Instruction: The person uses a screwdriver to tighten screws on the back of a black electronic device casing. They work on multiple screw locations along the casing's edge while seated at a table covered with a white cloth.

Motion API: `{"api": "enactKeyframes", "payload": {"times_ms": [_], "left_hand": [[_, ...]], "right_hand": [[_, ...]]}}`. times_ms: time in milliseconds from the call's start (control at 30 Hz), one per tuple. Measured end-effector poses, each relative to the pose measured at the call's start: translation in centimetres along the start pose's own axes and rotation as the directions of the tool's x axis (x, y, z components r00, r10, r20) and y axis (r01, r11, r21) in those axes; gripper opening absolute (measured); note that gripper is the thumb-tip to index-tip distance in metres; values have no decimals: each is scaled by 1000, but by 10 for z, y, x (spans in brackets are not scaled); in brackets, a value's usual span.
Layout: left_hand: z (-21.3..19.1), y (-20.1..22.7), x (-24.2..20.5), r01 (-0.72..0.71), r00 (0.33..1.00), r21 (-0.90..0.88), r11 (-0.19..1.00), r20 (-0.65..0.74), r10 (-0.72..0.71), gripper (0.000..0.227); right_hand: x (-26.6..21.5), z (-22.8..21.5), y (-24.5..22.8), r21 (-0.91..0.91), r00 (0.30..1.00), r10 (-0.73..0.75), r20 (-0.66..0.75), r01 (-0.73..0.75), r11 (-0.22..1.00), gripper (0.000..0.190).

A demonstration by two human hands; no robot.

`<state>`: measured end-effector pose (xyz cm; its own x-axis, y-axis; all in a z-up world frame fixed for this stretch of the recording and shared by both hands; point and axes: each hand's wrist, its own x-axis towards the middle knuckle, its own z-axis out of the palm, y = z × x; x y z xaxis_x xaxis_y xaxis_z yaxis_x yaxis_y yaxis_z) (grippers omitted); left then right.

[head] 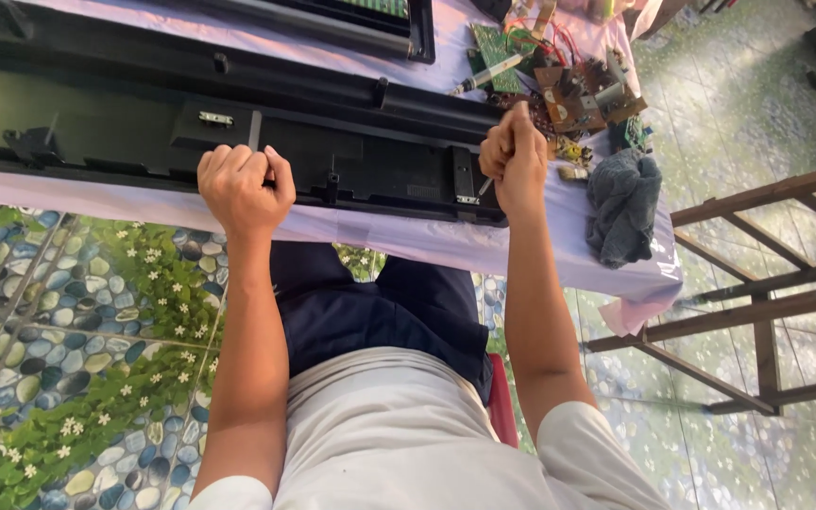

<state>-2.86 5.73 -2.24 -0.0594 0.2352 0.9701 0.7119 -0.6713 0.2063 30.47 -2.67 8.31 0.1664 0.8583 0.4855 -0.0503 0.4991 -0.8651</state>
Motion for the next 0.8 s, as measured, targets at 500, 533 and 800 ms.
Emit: {"api": "enactKeyframes", "payload": {"times_ms": [500, 533, 800], "left_hand": [[16, 76, 62, 37, 959, -16, 999, 280, -31, 36], [25, 81, 69, 34, 958, -10, 999, 285, -30, 36], [120, 98, 87, -115, 871, -80, 990, 472, 140, 35]], "right_hand": [[-7, 6, 10, -313, 968, -209, -141, 157, 937, 53], [-8, 6, 9, -306, 969, -204, -142, 153, 940, 53], [-2, -37, 41, 287, 992, 102, 81, -121, 950, 55]]}}
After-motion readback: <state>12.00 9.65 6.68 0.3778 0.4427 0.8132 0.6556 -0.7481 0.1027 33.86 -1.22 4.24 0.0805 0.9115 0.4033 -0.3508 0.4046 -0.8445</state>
